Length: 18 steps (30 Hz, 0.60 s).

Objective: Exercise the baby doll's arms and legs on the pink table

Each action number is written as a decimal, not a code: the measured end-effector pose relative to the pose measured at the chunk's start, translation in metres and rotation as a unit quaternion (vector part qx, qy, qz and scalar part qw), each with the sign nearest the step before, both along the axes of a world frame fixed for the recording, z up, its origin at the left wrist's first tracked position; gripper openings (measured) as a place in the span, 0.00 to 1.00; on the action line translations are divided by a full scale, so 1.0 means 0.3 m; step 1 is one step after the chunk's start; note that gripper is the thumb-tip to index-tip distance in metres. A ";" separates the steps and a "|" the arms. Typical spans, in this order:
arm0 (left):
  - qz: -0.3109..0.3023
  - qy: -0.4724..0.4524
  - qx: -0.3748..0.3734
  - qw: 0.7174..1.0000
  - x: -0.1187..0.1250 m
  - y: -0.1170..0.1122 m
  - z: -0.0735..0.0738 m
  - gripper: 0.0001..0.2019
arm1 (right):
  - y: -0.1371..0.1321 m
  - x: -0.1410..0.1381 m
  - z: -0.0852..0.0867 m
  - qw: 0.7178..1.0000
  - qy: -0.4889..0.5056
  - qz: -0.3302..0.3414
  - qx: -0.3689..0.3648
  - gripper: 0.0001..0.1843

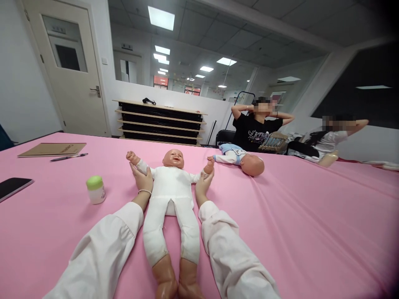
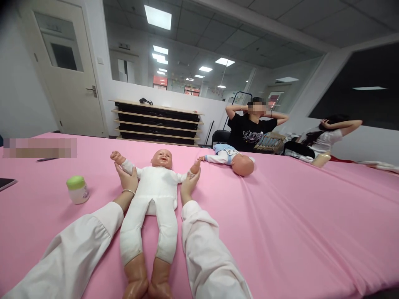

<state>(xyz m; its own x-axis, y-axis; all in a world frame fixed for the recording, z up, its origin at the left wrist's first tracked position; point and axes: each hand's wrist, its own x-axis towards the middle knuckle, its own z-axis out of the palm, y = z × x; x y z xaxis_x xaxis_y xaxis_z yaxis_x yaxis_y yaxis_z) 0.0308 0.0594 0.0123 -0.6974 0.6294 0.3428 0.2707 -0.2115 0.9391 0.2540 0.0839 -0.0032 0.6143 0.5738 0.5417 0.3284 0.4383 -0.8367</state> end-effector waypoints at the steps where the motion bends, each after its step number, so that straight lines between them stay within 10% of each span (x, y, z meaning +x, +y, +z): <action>1: -0.003 0.018 -0.014 1.000 -0.002 -0.001 -0.001 0.42 | -0.010 -0.013 0.006 0.999 -0.041 0.021 0.004 0.30; 18: -0.071 0.406 0.046 0.910 -0.012 0.041 -0.040 0.30 | -0.028 -0.042 0.022 0.897 -0.426 0.117 0.003 0.26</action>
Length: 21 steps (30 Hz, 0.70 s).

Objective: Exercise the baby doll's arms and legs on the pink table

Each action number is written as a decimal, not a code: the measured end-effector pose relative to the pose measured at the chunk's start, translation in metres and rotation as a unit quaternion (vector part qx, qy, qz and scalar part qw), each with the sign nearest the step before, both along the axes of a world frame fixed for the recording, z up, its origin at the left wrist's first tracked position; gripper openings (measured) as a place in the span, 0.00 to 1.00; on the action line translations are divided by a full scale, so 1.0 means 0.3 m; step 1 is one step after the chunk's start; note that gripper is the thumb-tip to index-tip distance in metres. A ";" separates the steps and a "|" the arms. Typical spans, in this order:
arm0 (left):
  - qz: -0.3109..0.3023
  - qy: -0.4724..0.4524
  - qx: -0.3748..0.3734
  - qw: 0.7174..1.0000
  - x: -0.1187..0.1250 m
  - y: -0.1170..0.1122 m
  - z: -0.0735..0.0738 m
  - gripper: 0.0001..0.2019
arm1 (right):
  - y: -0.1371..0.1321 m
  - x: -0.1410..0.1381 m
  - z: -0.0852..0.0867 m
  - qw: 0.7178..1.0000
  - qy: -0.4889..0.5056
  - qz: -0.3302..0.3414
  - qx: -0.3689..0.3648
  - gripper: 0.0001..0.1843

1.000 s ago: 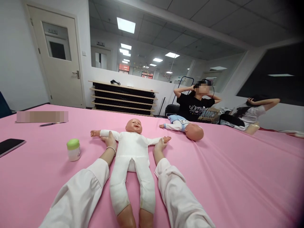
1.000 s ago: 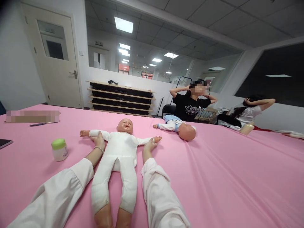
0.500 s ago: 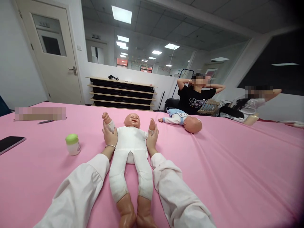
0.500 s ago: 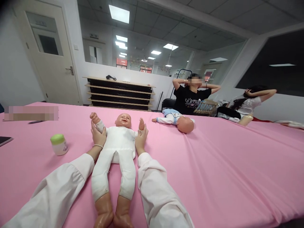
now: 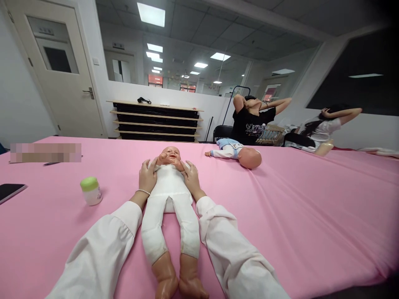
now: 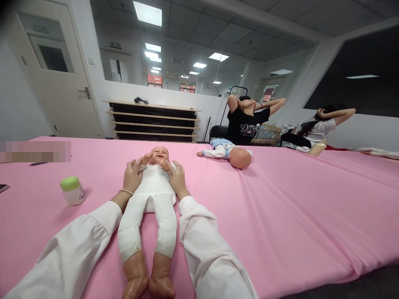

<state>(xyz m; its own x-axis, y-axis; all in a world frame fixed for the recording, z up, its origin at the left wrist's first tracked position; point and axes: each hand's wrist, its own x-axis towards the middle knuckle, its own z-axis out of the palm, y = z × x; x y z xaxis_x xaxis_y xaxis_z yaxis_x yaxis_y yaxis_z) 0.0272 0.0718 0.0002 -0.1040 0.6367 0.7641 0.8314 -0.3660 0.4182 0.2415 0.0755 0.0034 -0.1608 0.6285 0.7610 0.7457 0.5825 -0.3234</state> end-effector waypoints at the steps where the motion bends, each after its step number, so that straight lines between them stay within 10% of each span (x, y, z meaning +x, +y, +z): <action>1: -0.003 0.018 -0.003 1.000 0.002 0.000 0.002 0.29 | -0.002 0.000 0.004 1.000 -0.014 0.005 -0.002 0.26; 10: -0.025 0.078 -0.067 0.994 0.010 -0.012 0.013 0.27 | -0.020 -0.017 0.028 0.997 -0.078 0.020 0.003 0.22; 14: -0.029 -0.048 -0.081 0.995 0.008 -0.021 0.013 0.31 | -0.005 -0.022 0.002 0.997 0.075 0.011 -0.017 0.22; 21: 0.074 -0.406 -0.092 0.906 -0.027 -0.010 0.002 0.41 | 0.107 0.069 -0.092 0.833 0.519 -0.168 -0.090 0.28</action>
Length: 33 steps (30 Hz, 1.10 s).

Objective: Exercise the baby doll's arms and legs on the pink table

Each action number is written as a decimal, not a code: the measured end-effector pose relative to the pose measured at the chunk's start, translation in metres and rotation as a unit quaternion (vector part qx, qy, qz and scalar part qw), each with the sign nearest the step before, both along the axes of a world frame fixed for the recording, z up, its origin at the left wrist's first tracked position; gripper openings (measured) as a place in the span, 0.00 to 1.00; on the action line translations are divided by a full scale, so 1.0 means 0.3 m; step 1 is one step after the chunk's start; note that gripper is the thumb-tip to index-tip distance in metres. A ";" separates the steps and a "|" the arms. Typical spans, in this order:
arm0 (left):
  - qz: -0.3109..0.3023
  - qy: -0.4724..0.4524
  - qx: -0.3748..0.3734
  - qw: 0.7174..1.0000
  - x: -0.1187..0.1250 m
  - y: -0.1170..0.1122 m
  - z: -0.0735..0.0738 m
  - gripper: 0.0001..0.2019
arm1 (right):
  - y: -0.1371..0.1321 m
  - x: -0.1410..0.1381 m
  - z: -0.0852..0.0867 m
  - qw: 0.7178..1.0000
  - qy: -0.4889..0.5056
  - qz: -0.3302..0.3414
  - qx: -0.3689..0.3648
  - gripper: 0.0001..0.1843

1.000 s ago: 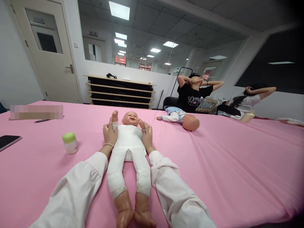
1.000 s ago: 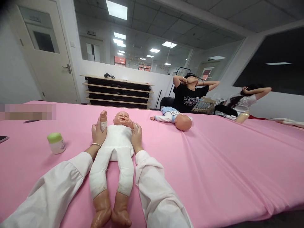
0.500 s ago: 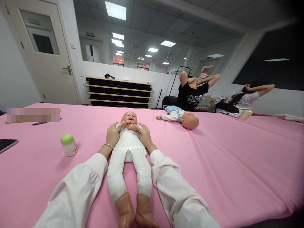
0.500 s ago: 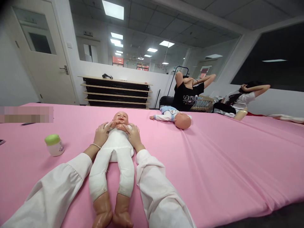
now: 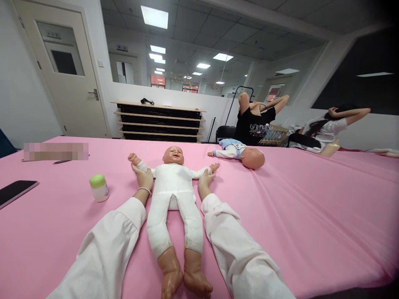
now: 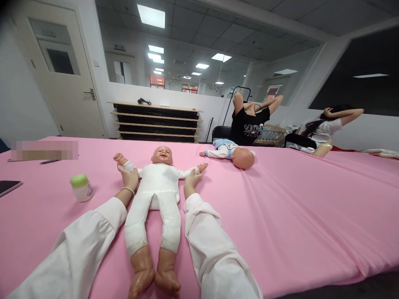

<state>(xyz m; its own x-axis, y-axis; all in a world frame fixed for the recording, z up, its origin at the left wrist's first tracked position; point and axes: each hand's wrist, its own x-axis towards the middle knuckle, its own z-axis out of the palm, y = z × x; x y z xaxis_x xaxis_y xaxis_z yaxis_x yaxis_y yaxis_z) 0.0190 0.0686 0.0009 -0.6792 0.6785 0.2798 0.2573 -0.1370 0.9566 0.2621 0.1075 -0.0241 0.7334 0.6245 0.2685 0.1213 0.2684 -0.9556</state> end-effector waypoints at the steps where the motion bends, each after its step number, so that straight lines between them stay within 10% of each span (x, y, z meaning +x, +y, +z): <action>1: 0.017 -0.035 -0.022 0.999 -0.005 0.002 0.000 0.40 | 0.012 0.013 -0.010 1.000 0.021 -0.015 -0.015 0.29; 33: -0.002 0.012 -0.035 0.999 -0.019 0.028 -0.017 0.37 | -0.036 -0.027 0.057 0.998 -0.011 0.056 0.042 0.29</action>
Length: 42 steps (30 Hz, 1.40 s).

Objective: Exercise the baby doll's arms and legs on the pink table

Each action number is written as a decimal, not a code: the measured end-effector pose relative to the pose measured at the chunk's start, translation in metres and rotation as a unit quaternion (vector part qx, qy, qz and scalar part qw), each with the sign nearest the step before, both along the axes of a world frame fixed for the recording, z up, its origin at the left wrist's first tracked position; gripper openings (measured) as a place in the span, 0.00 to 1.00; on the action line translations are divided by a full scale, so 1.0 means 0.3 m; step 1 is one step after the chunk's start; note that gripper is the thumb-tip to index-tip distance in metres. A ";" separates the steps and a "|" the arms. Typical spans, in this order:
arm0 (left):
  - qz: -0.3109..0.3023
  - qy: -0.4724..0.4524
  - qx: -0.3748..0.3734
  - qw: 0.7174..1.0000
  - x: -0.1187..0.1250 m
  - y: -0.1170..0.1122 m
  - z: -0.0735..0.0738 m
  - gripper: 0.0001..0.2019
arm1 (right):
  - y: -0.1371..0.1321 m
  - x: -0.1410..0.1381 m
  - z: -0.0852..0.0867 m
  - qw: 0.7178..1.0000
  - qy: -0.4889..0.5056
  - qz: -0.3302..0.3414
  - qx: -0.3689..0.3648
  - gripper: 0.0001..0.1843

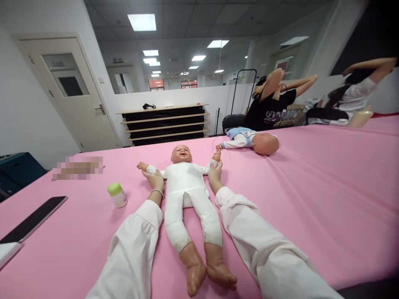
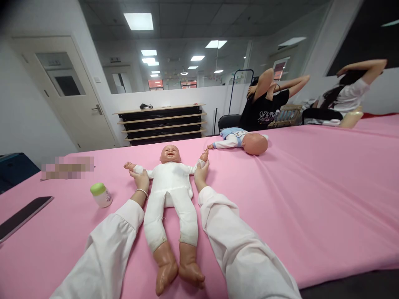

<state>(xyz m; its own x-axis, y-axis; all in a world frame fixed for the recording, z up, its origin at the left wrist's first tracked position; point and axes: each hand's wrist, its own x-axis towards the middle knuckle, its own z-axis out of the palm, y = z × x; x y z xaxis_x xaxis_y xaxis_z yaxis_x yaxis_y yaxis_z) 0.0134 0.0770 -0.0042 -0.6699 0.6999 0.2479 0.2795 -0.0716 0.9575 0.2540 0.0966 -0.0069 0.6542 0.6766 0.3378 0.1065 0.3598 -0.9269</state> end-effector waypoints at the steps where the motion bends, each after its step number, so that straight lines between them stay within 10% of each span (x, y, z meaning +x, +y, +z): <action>1: -0.003 0.004 -0.006 1.000 -0.001 -0.001 0.003 0.37 | -0.001 -0.001 0.002 1.000 0.000 0.001 0.000 0.29; 16: -0.022 0.045 0.063 0.997 0.007 -0.006 0.015 0.36 | -0.044 -0.032 0.036 0.988 -0.114 0.040 0.095 0.28; 34: -0.144 0.372 0.066 0.915 0.049 -0.046 0.042 0.27 | -0.089 -0.059 0.077 0.829 -0.524 0.153 0.119 0.24; 42: -0.161 0.399 0.044 0.902 0.045 -0.050 0.043 0.30 | -0.098 -0.074 0.081 0.831 -0.515 0.168 0.124 0.23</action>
